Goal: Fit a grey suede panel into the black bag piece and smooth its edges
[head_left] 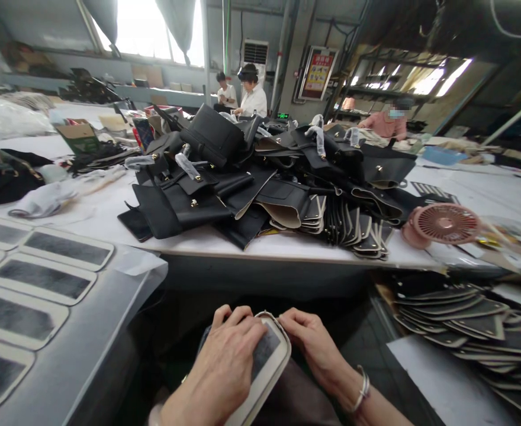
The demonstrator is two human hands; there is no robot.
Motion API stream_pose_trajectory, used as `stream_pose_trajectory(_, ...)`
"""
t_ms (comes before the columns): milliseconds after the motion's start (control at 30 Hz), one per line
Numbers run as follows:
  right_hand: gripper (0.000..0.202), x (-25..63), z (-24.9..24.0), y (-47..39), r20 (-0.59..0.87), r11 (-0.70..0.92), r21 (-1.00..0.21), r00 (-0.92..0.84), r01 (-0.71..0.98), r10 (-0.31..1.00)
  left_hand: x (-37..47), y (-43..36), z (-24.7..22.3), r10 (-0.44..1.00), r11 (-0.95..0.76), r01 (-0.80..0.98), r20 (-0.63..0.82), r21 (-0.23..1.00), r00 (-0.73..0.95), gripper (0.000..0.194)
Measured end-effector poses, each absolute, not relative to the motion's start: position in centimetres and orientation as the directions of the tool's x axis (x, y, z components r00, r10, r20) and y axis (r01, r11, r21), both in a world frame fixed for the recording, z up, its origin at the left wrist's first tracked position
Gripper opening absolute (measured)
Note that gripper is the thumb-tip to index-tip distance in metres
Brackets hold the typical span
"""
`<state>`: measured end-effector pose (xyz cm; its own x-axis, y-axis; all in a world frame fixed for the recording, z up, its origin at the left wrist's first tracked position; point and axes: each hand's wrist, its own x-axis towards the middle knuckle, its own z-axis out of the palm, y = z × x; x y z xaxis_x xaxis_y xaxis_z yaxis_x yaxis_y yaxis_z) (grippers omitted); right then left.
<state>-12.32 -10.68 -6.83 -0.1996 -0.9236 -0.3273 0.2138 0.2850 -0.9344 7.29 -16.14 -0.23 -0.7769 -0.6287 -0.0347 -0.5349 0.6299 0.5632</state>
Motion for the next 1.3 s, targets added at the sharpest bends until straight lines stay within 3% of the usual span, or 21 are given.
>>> stream_pose_trajectory(133, 0.042, -12.7, -7.2, -11.5, -0.418, 0.373, -0.783, 0.022, 0.497, -0.908, 7.1, -16.5, 0.3, -0.611, 0.611, -0.526, -0.071, 0.591, -0.789, 0.038)
stream_pose_trajectory(267, 0.033, -13.6, -7.4, -12.1, -0.436, 0.490, -0.709, 0.230, 0.508, -0.870, 7.2, -17.0, 0.5, -0.583, 0.596, -0.534, -0.134, 0.600, -0.802, 0.040)
stream_pose_trajectory(367, 0.041, -14.7, -7.0, -13.1, -0.460, 0.582, -0.719, 0.366, 0.380, -0.809, 7.4, -17.5, 0.0, -0.555, 0.600, -0.506, -0.132, 0.619, -0.821, 0.040)
stream_pose_trajectory(467, 0.050, -15.5, -5.6, -14.6, -0.490, 0.601, -0.792, 0.473, 0.110, -0.732, 7.6, -17.8, -0.6, -0.539, 0.590, -0.479, -0.125, 0.650, -0.833, 0.042)
stream_pose_trajectory(600, 0.050, -15.3, -3.2, -16.7, -0.552, 0.478, -0.830, 0.537, -0.287, -0.638, 7.9, -18.0, -0.8, -0.536, 0.582, -0.467, -0.117, 0.666, -0.836, 0.043)
stream_pose_trajectory(733, 0.047, -14.5, -2.1, -17.8, -0.546, 0.304, -0.830, 0.564, -0.468, -0.619, 10.3, -17.8, -0.1, -0.588, 0.498, -0.438, -0.079, 0.748, -0.805, 0.040)
stream_pose_trajectory(833, 0.055, -14.3, -2.3, -17.3, -0.508, 0.194, -0.826, 0.551, -0.530, -0.662, 14.1, -16.7, -0.4, -0.765, 0.340, -0.477, -0.056, 0.810, -0.641, 0.034)
stream_pose_trajectory(967, 0.067, -14.2, -3.8, -15.4, -0.456, 0.106, -0.770, 0.427, -0.629, -0.781, 19.4, -12.8, -3.0, -0.954, 0.186, -0.607, -0.004, 0.773, -0.298, 0.040)
stream_pose_trajectory(1133, 0.089, -13.9, -5.6, -12.7, -0.425, 0.254, -0.856, 0.334, -0.451, -0.841, 20.3, -7.7, -6.6, -0.979, 0.152, -0.716, 0.202, 0.681, -0.016, 0.036)
stream_pose_trajectory(1300, 0.088, -14.0, -7.8, -14.4, -0.509, 0.554, -0.832, 0.453, -0.039, -0.732, 16.2, -8.6, -4.8, -0.894, 0.366, -0.846, 0.401, 0.389, -0.202, 0.035)
